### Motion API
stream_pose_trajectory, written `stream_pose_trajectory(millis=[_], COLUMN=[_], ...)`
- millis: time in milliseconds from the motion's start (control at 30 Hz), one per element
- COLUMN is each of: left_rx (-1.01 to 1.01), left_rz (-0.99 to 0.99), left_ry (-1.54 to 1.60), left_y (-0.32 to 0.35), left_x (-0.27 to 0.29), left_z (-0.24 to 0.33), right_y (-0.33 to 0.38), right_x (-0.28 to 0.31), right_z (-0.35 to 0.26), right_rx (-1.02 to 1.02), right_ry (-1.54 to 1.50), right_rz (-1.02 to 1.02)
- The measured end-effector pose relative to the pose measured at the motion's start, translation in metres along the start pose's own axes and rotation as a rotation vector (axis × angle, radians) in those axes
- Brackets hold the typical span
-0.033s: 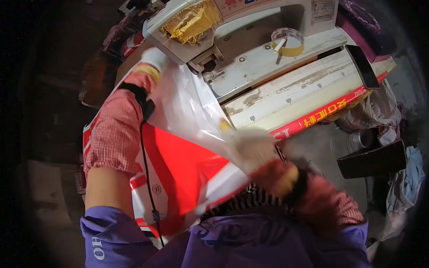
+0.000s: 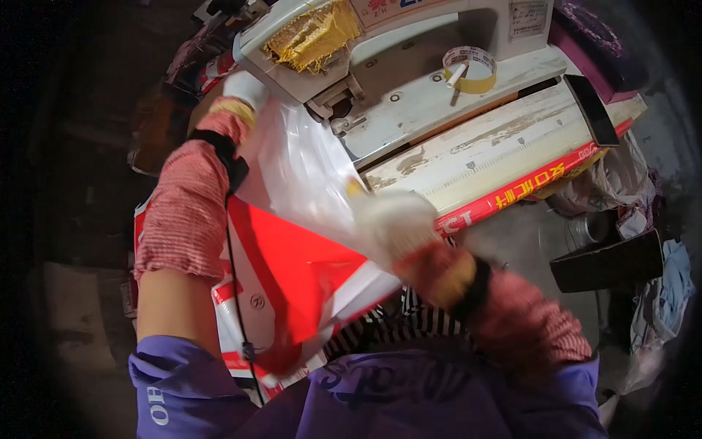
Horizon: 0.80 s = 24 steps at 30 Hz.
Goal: Sealing industrial fertilizer bags using a sewing and sealing machine.
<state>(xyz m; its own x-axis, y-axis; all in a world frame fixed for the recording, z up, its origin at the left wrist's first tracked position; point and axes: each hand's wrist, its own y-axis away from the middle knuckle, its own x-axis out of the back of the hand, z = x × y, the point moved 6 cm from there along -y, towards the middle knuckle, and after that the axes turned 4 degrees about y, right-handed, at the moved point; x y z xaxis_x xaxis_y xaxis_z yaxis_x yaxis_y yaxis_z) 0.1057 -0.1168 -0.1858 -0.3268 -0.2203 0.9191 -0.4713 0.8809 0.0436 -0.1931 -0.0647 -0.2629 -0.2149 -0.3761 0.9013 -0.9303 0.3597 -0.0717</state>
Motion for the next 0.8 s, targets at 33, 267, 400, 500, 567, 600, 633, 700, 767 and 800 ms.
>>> stream_pose_trajectory(millis=[33,267,400,500,567,600,633,700,767,800], left_rx=[0.067,0.016,-0.274,-0.590,-0.821,-0.832,-0.811,-0.830,-0.758,-0.770], left_rz=[0.103,-0.076,0.050,0.181,0.140,-0.125,-0.352,-0.689,-1.026,-1.067], left_ry=[-0.026,-0.033,-0.273,-0.281,-0.156,-0.048,-0.049,-0.076,-0.047,0.089], left_y=[-0.003,0.035,0.106,0.152,0.175,0.179,0.184,0.190,0.191,0.187], left_x=[0.015,0.066,0.107,0.138,0.150,0.141,0.131,0.117,0.102,0.103], left_z=[-0.012,0.000,0.063,0.128,0.174,0.189,0.201,0.209,0.193,0.184], right_y=[-0.031,-0.129,-0.141,-0.147,-0.154,-0.156,-0.158,-0.161,-0.161,-0.161], right_x=[-0.002,0.000,0.009,0.007,0.003,-0.003,-0.008,-0.017,-0.021,-0.019], right_z=[-0.001,-0.006,0.007,0.022,0.026,0.025,0.025,0.027,0.023,0.024], right_rx=[-0.024,-0.014,0.334,0.474,0.510,0.526,0.539,0.471,0.509,0.487], right_ry=[0.044,0.230,0.195,-0.047,0.012,0.100,0.188,0.109,0.049,0.030], right_rz=[-0.049,-0.086,-0.204,-0.363,-0.301,-0.288,-0.275,-0.325,-0.356,-0.365])
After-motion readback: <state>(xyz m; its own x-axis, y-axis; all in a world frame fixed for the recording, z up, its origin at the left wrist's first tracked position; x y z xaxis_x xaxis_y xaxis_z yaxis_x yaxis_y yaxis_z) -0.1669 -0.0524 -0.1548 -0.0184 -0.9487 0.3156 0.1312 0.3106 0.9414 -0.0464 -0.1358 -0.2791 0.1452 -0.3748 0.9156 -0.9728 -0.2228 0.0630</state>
